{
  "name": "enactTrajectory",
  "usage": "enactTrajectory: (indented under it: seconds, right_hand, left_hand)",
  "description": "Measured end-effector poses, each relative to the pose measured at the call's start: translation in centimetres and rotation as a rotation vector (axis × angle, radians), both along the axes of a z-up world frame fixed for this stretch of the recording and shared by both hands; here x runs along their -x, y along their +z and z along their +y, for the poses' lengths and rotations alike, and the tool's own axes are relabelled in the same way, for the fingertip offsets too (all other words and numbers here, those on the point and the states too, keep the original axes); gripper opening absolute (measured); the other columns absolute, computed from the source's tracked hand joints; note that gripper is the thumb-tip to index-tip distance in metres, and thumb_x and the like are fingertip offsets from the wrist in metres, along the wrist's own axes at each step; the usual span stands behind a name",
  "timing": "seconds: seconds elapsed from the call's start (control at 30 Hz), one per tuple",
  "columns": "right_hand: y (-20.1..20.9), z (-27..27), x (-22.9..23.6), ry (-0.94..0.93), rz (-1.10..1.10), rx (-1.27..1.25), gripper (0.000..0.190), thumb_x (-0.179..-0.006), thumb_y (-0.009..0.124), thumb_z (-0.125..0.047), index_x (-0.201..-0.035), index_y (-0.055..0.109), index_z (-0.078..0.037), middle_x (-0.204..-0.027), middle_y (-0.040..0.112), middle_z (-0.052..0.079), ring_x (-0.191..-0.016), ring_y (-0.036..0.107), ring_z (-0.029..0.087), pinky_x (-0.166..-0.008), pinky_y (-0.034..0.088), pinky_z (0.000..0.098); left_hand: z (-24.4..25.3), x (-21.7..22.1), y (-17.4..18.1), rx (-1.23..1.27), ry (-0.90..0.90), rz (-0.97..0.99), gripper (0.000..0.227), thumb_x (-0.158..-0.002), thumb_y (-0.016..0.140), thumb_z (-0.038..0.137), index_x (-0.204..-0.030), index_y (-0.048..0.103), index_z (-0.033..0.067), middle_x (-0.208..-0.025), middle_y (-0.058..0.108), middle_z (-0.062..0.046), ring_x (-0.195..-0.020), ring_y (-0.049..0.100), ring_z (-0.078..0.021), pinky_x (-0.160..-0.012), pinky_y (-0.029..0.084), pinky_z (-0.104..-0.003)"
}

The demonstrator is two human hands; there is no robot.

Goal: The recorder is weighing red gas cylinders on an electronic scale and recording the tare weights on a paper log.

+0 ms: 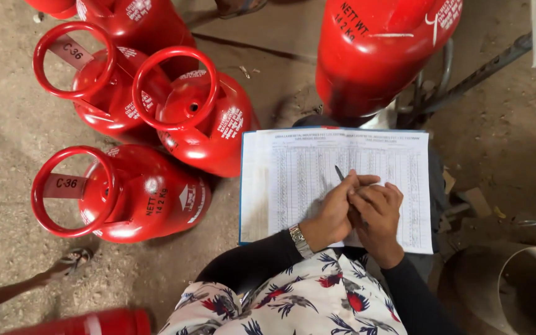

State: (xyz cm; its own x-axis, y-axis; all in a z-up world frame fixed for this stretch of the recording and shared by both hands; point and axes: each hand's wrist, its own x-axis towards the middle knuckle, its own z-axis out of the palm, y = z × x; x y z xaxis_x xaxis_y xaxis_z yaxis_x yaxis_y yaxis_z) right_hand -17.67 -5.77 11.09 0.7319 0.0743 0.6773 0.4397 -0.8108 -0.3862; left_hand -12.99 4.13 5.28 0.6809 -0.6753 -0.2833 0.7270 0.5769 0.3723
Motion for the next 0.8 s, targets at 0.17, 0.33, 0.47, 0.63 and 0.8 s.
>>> enactTrajectory:
  seconds: [0.17,0.33,0.47,0.63,0.8]
  right_hand:
    - [-3.6,-2.6,3.9,-0.067,0.028,-0.473,0.018,-0.095,0.075,-0.003,-0.109,0.064,-0.004,-0.106,0.070,0.009,-0.098,0.069,0.026,-0.102,0.051,0.0415]
    - [-6.3,-4.4,9.8,-0.370,0.118,-0.885,0.023,-0.105,0.072,-0.008,-0.116,0.053,0.000,-0.102,0.068,0.016,-0.085,0.064,0.017,-0.081,0.050,0.0302]
    - [-4.0,-4.2,11.2,-0.481,0.323,-0.367,0.048,-0.105,0.056,-0.015,-0.148,0.046,0.004,-0.147,0.058,0.023,-0.136,0.056,0.037,-0.117,0.037,0.0531]
    - [-3.8,-3.6,10.7,-0.544,0.523,-0.023,0.072,-0.092,0.066,-0.023,-0.150,0.037,0.008,-0.153,0.043,0.028,-0.145,0.036,0.047,-0.113,0.014,0.0693]
    - [-3.5,-2.9,8.9,-0.431,0.517,0.001,0.056,-0.090,0.070,-0.012,-0.143,0.051,-0.005,-0.142,0.059,0.019,-0.145,0.044,0.036,-0.120,0.014,0.0699]
  left_hand:
    - [0.7,-0.4,0.5,-0.267,-0.215,-0.302,0.057,-0.112,0.043,0.053,-0.132,0.063,0.0043,-0.112,0.065,-0.009,-0.100,0.060,-0.0179,-0.083,0.050,-0.032]
    - [1.7,-1.5,6.6,-0.763,-0.417,-0.962,0.058,-0.093,0.061,0.050,-0.131,0.064,0.0059,-0.116,0.071,-0.009,-0.097,0.067,-0.0198,-0.078,0.053,-0.035]
    - [1.8,-1.7,6.6,-0.908,-0.409,-1.362,0.066,-0.091,0.066,0.052,-0.136,0.060,0.0034,-0.127,0.066,-0.016,-0.110,0.066,-0.0300,-0.091,0.053,-0.041]
    - [0.9,-2.1,5.6,-0.929,-0.428,-1.446,0.071,-0.091,0.066,0.053,-0.139,0.056,0.0008,-0.134,0.063,-0.020,-0.121,0.063,-0.0348,-0.098,0.051,-0.043]
    - [0.4,-2.5,4.9,-0.920,-0.422,-1.325,0.076,-0.092,0.067,0.053,-0.144,0.051,-0.0009,-0.137,0.062,-0.021,-0.126,0.060,-0.0328,-0.101,0.049,-0.043]
